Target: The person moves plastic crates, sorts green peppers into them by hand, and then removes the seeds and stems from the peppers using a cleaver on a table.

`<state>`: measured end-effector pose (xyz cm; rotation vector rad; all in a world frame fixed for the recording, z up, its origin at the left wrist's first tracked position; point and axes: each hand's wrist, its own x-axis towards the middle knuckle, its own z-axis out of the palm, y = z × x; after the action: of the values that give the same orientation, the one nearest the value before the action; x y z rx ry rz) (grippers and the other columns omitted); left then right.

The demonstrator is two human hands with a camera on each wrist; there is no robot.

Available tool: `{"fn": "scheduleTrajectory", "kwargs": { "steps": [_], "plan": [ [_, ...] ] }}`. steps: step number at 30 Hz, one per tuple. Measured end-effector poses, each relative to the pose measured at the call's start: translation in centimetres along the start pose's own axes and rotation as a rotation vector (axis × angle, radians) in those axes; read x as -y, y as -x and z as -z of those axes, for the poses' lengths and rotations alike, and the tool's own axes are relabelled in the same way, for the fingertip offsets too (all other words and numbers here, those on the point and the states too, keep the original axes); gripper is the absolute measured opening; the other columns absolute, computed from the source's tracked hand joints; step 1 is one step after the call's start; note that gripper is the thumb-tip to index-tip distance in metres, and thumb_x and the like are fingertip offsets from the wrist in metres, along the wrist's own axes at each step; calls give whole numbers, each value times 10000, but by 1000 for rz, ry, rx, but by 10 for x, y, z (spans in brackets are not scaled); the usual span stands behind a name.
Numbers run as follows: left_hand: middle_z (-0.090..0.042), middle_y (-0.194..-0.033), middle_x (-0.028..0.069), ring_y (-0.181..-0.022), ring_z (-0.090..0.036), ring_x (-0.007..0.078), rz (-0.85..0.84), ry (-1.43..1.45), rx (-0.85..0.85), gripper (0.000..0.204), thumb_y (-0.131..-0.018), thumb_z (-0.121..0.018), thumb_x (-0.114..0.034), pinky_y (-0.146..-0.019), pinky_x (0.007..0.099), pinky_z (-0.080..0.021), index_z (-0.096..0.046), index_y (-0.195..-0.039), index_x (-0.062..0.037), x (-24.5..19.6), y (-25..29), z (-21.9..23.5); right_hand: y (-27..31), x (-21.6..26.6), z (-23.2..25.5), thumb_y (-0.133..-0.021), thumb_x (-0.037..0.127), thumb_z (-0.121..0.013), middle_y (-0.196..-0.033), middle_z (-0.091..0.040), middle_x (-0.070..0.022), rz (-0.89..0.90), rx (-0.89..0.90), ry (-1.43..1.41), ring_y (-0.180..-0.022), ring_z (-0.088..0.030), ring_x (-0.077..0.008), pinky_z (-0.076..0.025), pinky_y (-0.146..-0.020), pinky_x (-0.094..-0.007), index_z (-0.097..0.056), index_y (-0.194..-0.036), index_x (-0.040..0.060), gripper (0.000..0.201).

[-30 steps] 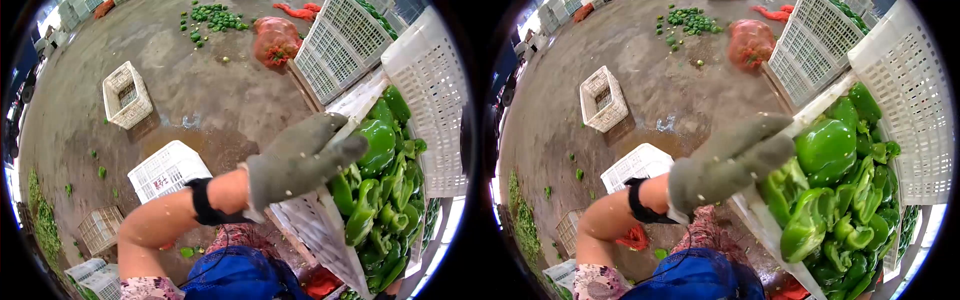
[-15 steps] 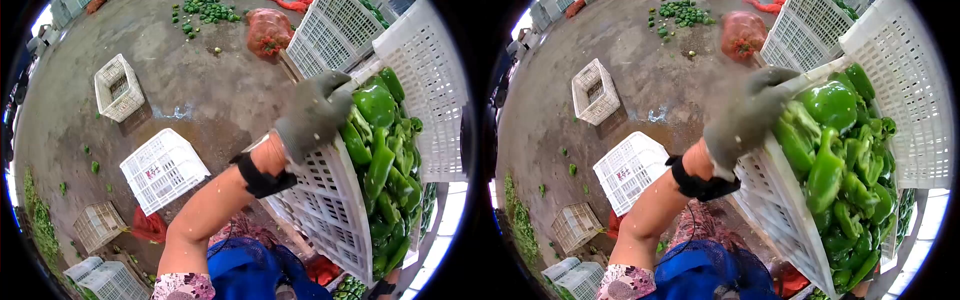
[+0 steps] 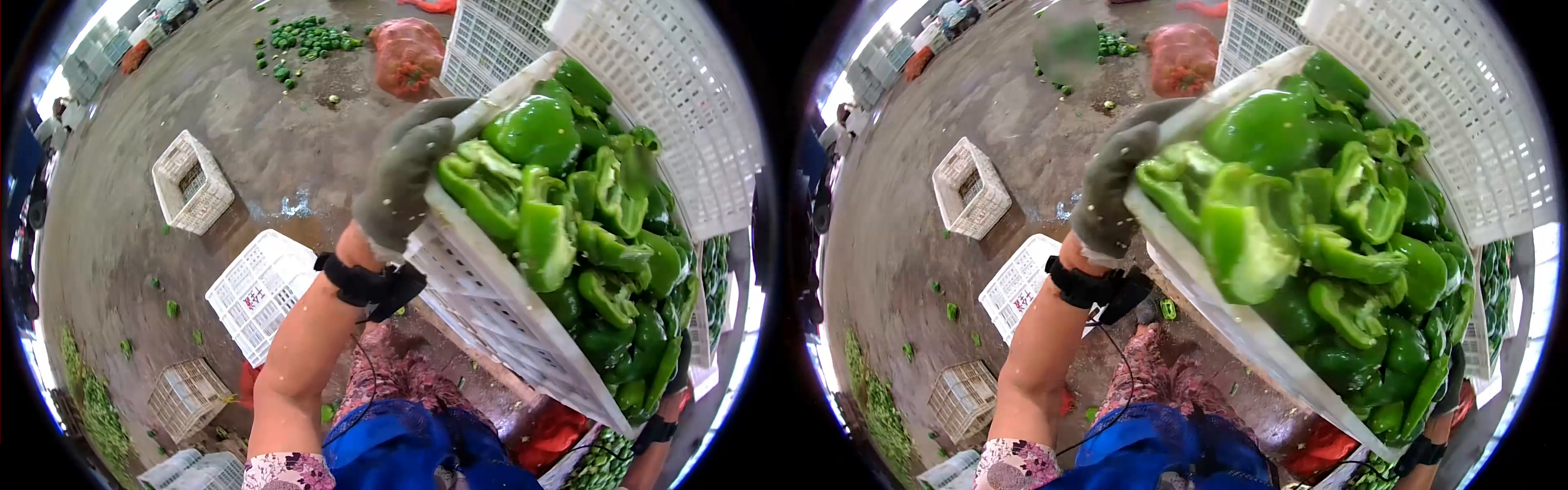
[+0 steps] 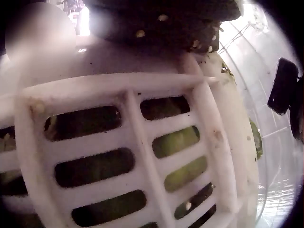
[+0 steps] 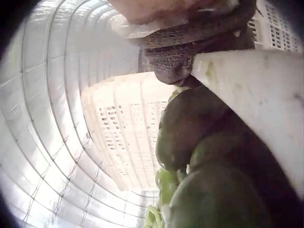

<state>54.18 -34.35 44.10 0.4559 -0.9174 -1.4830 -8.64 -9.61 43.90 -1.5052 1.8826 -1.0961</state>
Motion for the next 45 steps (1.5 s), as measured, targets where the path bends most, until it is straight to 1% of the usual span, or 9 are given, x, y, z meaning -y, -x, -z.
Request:
{"fn": "scheduleTrajectory", "kwargs": {
  "steps": [11, 15, 19, 21, 29, 35, 38, 41, 45],
  "plan": [
    [-636, -1187, 157, -1063, -628, 209, -2, -127, 76, 469, -999, -465, -298, -937, 322, -508, -525, -1317, 41, 3, 5, 25, 44, 48, -20, -1020, 300, -504, -1406, -518, -105, -286, 41, -662, -1202, -545, -225, -467, -1025, -352, -398, -1468, 56, 521],
    [-547, -1345, 175, -1213, -557, 230, 144, -175, 110, 518, -1016, -440, -298, -1059, 345, -437, -427, -1416, 31, 21, 45, 60, 123, -26, -113, -1001, 459, -469, -1382, -538, -150, -151, -418, -568, -1253, -519, -320, -433, -1080, -483, -465, -1432, 106, 557],
    [-489, -1395, 158, -1269, -490, 222, 351, 143, -71, 504, -1025, -423, -276, -1098, 340, -377, -399, -1438, 13, 70, 83, 94, 168, -35, -237, -991, 515, -451, -1403, -533, -114, -292, -358, -603, -1264, -509, -335, -401, -1090, -536, -485, -1420, 121, 583],
    [-460, -1420, 149, -1298, -456, 219, 409, 331, -190, 498, -1030, -415, -264, -1118, 337, -346, -385, -1448, 4, 95, 91, 102, 139, 17, -269, -998, 524, -410, -1446, -496, -88, -436, -805, -1109, -1312, -456, -355, -379, -1092, -566, -481, -1425, 131, 585],
    [-356, -1500, 175, -1389, -328, 275, 332, 158, -221, 553, -1032, -406, -295, -1170, 384, -240, -307, -1490, 1, 144, 107, 92, 120, -17, -258, -943, 646, -352, -1519, -424, -81, -403, -933, -1039, -1368, -395, -358, -283, -1124, -642, -434, -1469, 187, 703],
    [-281, -1556, 209, -1452, -233, 334, 54, -353, -108, 620, -1030, -405, -336, -1202, 433, -164, -244, -1521, 8, 141, 109, 94, 160, -80, -219, -986, 558, -389, -1469, -463, -108, -323, -595, -954, -1336, -438, -321, -343, -1137, -540, -444, -1443, 116, 638],
    [-243, -1584, 227, -1484, -186, 364, -130, -679, -78, 655, -1030, -404, -356, -1218, 457, -126, -212, -1536, 11, 137, 151, 108, 138, -12, -277, -1003, 523, -380, -1469, -467, -124, -422, -893, -796, -1351, -433, -310, -349, -1148, -509, -442, -1444, 100, 614],
    [-287, -1558, 263, -1460, -240, 419, 88, -829, 12, 640, -1003, -475, -270, -1206, 472, -171, -249, -1515, 41, 153, 238, 136, 195, -118, -260, -1018, 524, -358, -1478, -479, -81, -472, -844, -883, -1317, -475, -242, -356, -1133, -431, -441, -1456, 92, 621],
    [-405, -1467, 297, -1364, -375, 468, 386, -705, -28, 610, -950, -560, -172, -1136, 463, -309, -337, -1475, 44, 155, 338, 178, 280, -203, -365, -939, 440, -591, -857, -670, -5, -1032, 157, -1468, -774, -636, -157, -537, -671, -333, -650, -951, 208, 240]
  ]
}}
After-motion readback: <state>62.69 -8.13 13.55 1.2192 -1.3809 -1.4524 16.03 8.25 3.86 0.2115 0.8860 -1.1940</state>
